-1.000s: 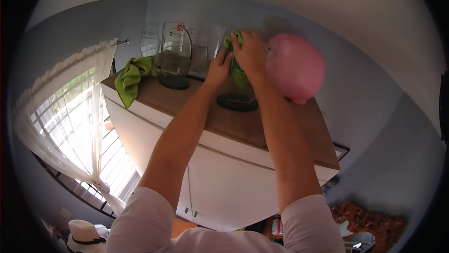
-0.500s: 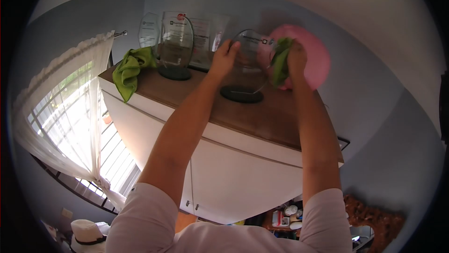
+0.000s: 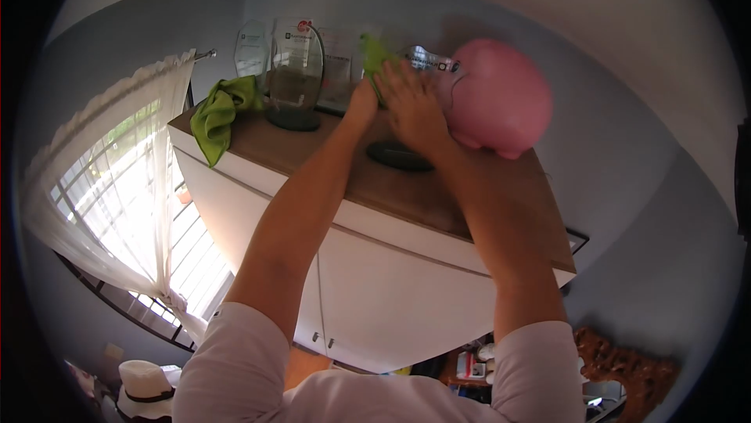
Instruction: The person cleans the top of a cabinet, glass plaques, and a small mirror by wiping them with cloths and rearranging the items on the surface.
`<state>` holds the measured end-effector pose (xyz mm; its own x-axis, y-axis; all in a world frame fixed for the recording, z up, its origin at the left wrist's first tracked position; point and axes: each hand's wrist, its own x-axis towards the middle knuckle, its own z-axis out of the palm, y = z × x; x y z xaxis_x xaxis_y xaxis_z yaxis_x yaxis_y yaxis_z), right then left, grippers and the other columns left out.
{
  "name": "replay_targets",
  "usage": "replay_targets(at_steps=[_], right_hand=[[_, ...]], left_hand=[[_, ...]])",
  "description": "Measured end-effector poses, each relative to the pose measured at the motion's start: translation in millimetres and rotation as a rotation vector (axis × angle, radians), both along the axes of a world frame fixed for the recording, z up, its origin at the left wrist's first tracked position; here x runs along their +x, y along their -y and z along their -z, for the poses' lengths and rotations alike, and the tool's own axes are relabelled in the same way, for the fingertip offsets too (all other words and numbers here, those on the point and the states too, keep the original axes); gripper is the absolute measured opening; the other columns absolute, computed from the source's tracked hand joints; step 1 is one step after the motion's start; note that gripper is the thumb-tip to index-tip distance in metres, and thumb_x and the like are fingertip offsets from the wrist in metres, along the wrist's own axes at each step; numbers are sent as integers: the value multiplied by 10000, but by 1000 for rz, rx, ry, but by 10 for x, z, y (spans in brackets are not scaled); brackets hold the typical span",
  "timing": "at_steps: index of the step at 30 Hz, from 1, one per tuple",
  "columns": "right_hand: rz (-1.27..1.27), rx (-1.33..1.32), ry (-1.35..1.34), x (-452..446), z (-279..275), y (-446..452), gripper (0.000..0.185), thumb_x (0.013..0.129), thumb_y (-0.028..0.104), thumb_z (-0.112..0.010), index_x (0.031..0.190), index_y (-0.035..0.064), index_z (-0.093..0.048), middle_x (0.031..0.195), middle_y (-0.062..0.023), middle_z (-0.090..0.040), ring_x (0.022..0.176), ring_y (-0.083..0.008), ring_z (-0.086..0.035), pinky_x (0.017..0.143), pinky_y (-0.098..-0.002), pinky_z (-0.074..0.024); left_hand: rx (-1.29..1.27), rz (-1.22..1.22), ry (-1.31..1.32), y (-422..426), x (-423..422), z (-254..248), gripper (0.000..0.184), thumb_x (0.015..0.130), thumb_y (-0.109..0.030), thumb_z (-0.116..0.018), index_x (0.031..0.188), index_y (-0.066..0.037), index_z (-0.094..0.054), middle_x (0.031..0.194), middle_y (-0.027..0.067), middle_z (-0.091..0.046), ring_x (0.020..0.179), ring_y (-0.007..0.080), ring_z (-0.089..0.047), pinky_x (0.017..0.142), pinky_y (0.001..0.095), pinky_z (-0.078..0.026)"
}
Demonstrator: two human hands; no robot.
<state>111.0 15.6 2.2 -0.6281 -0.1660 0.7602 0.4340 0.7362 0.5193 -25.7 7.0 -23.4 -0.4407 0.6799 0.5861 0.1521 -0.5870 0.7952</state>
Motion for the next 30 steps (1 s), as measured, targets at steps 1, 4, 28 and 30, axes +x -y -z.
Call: replay_targets(at_steps=[1, 4, 28, 30], right_hand=[[-3, 24, 95, 50, 92, -47, 512, 798, 257, -545, 1273, 99, -438, 1370, -116, -348, 1296, -316, -265, 999, -509, -278], [-2, 173, 310, 210, 82, -179, 500, 797, 238, -537, 1262, 79, -444, 1371, -107, -348, 1291, -306, -276, 1016, -496, -265], [-137, 118, 796, 527, 59, -310, 433, 734, 157, -502, 1157, 70, -525, 1173, -73, -504, 1156, -236, -424, 1027, -382, -298], [-136, 234, 863, 578, 7, -321, 440, 733, 160, -510, 1166, 78, -520, 1190, -68, -495, 1162, -236, -419, 1036, -391, -287]], left_hand=[[39, 136, 164, -35, -16, 26, 549, 941, -431, -282, 1175, 33, -459, 1051, 155, -576, 969, 227, -548, 884, 321, -407], [128, 440, 518, -201, -70, 70, 596, 926, -482, -263, 1148, 26, -480, 1003, 152, -581, 919, 248, -566, 851, 339, -426], [-54, 683, 236, 81, -10, -84, 476, 825, -490, -546, 929, -26, -566, 931, 136, -611, 854, 234, -587, 808, 347, -463], [-56, 698, 238, 65, -22, -83, 457, 838, -473, -535, 939, -28, -560, 928, 134, -613, 860, 239, -587, 811, 351, -460]])
